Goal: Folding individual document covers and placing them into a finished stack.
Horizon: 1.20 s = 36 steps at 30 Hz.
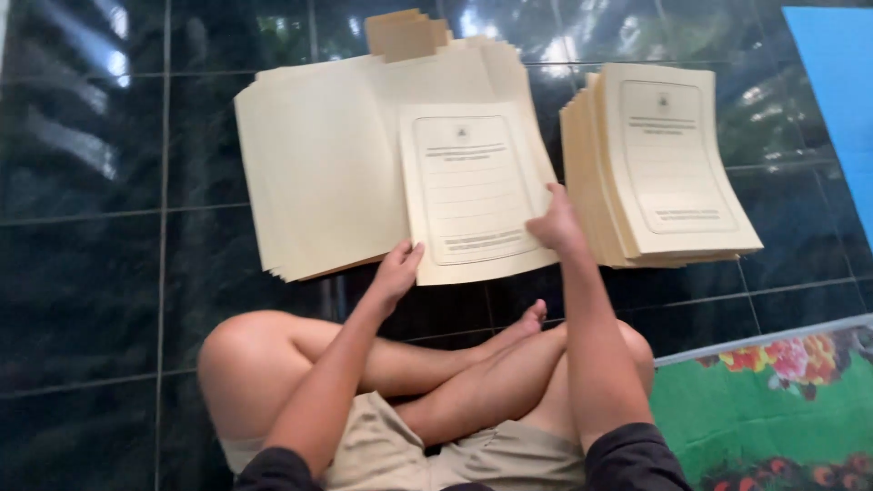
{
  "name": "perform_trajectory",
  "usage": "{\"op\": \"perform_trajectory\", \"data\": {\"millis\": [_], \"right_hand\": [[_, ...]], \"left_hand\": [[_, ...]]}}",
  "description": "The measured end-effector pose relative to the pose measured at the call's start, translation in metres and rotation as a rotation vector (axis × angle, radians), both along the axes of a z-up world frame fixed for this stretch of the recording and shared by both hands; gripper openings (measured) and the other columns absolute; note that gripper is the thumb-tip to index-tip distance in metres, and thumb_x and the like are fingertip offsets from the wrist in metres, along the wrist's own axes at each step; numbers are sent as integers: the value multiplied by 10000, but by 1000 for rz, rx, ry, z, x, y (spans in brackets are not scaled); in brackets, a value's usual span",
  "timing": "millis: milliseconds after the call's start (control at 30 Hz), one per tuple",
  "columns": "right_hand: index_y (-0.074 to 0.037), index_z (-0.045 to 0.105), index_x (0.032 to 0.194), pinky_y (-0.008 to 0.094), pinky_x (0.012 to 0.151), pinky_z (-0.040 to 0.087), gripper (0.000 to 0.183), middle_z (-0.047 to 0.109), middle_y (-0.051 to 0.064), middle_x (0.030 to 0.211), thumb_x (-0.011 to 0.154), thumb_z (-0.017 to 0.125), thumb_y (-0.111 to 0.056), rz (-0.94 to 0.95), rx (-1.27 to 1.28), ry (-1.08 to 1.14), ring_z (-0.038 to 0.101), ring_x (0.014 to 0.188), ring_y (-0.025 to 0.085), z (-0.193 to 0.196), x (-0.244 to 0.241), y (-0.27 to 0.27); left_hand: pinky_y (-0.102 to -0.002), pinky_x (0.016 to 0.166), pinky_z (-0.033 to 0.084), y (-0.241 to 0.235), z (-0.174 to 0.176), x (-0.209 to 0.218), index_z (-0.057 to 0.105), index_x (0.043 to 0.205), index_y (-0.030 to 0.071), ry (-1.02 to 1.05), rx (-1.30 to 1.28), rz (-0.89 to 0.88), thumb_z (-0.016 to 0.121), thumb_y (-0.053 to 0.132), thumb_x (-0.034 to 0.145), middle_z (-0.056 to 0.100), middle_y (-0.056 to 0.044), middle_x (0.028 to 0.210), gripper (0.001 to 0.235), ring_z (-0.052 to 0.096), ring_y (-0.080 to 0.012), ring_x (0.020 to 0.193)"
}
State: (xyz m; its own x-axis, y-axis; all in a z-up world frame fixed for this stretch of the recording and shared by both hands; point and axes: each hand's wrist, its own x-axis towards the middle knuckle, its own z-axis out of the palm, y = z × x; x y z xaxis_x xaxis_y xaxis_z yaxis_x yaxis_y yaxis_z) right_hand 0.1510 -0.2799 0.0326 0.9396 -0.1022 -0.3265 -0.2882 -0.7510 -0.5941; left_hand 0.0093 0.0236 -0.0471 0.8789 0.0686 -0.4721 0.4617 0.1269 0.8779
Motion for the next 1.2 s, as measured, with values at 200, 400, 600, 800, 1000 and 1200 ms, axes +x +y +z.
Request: {"op": "perform_trajectory", "data": {"millis": [200, 400, 600, 800, 1000, 1200], "right_hand": [[-221, 535, 1502, 478, 999, 528, 800, 687, 188, 1176, 759, 794, -75, -23, -87, -4, 651, 1179, 361, -5, -6, -7], [-213, 537, 1500, 412, 836, 585, 708, 694, 159, 1078, 845, 745, -41, -37, 88, -81, 692, 970, 269, 53, -20, 20], [-158, 521, 1506, 405, 784, 581, 697, 683, 173, 1061, 859, 751, -40, 32, 124, -113, 680, 927, 259, 67, -29, 28], [-160, 521, 1508, 381, 787, 587, 697, 675, 173, 1068, 863, 747, -26, 45, 137, -116, 676, 930, 254, 68, -27, 29], [-160, 528, 1506, 397, 786, 589, 682, 673, 173, 1080, 871, 742, -32, 38, 106, -110, 682, 945, 262, 62, -24, 22], [-176, 560, 1474, 394, 784, 598, 644, 679, 168, 1075, 874, 731, -20, 36, 125, -116, 690, 938, 258, 59, -16, 24]], "left_hand": [[-476, 906, 573, 19, -34, 20, 672, 1296, 204, 176, 64, 220, 519, 609, 1031, 655, -93, 1321, 507, 629, -273, 1191], [-407, 787, 539, 41, 37, 10, 671, 1104, 179, 188, 405, 92, 446, 594, 1002, 721, -7, 815, 484, 737, -211, 794], [-394, 897, 511, 58, 46, 14, 638, 1080, 224, 268, 619, 66, 414, 627, 968, 743, 78, 695, 475, 772, -165, 797], [-480, 953, 535, 64, 8, 17, 583, 1057, 254, 246, 805, 110, 608, 630, 864, 751, -63, 1102, 423, 697, -340, 1127], [-549, 891, 555, 79, 71, 17, 636, 1074, 184, 84, 940, 236, 619, 562, 893, 765, -119, 998, 420, 714, -389, 1055], [-680, 1095, 344, 179, 68, 38, 283, 1563, 32, 346, 1161, 290, 677, 741, 850, 414, -284, 1509, 1080, 348, -454, 1439]]}}
